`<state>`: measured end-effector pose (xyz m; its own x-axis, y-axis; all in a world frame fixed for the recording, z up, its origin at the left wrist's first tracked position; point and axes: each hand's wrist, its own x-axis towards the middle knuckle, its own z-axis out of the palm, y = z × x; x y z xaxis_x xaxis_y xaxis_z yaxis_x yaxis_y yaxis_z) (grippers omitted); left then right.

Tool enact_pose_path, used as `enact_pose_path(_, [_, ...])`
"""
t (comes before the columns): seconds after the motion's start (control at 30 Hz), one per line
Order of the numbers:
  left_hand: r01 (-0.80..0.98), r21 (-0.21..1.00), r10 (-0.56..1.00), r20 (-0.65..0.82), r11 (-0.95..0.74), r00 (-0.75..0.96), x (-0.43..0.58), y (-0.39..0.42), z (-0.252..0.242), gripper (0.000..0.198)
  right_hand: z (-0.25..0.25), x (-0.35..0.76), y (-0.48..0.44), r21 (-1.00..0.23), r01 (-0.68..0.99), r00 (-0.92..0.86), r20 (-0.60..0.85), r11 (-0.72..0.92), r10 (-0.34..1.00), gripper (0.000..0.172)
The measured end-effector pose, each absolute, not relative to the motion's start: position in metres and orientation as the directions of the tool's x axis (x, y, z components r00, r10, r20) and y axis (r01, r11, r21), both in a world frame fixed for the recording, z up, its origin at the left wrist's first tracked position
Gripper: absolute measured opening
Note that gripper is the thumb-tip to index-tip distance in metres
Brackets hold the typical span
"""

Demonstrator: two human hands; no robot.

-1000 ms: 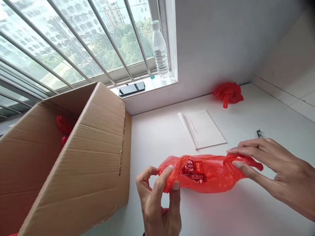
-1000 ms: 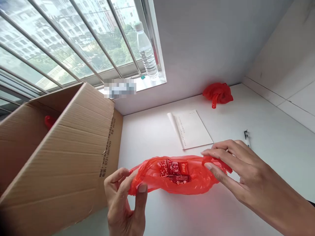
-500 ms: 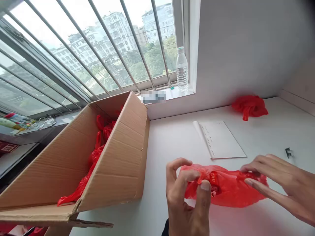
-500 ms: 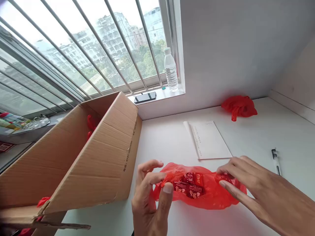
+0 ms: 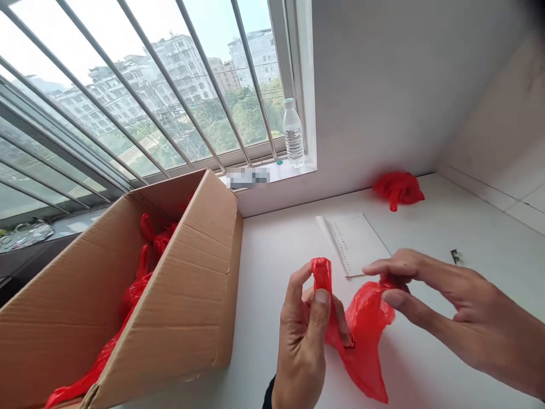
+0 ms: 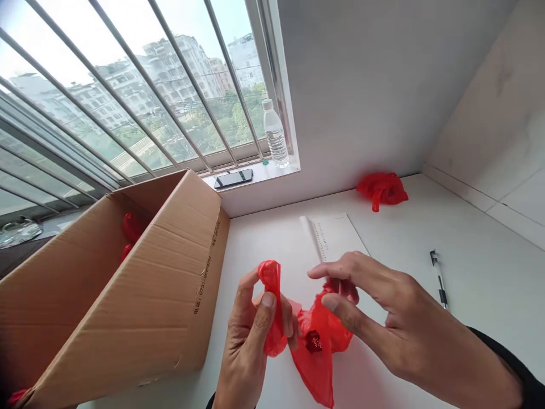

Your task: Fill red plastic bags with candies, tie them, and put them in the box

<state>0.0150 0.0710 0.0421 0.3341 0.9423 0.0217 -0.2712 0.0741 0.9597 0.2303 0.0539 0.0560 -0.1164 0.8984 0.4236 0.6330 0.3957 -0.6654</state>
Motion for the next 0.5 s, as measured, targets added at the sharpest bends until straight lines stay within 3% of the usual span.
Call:
enact_pose_path(0.1, [-0.249,0.958,0.945,-0.056,0.142,0.324,0.020,0.069,0.046,0.031,0.061,0.216,0.059,-0.768,0.519,-0.191,0.324,0.376,0.927,0.027])
enact_pose_path(0.2, [-0.164,0.966,0.907,-0.117,0.198,0.405,0.026,0.067,0.048,0.046,0.067,0.204,0.063,-0.790,0.423,-0.275,0.353,0.443,0.894,0.026])
enact_pose_path(0.27, [-0.111,0.982,0.892,-0.089,0.153,0.443,0.029,0.070,0.047,0.038,0.069,0.200,0.068,-0.771,0.368,-0.346,0.405,0.519,0.847,0.025])
enact_pose_path(0.37, [-0.113,0.988,0.901,-0.049,0.107,0.430,0.029,0.079,0.042,0.028,0.065,0.200,0.078,-0.739,0.397,-0.338,0.433,0.544,0.836,0.031])
enact_pose_path(0.5, [-0.144,0.965,0.918,-0.155,0.220,0.366,0.026,0.088,0.037,0.030,0.053,0.205,0.089,-0.807,0.432,-0.291,0.297,0.402,0.909,0.028])
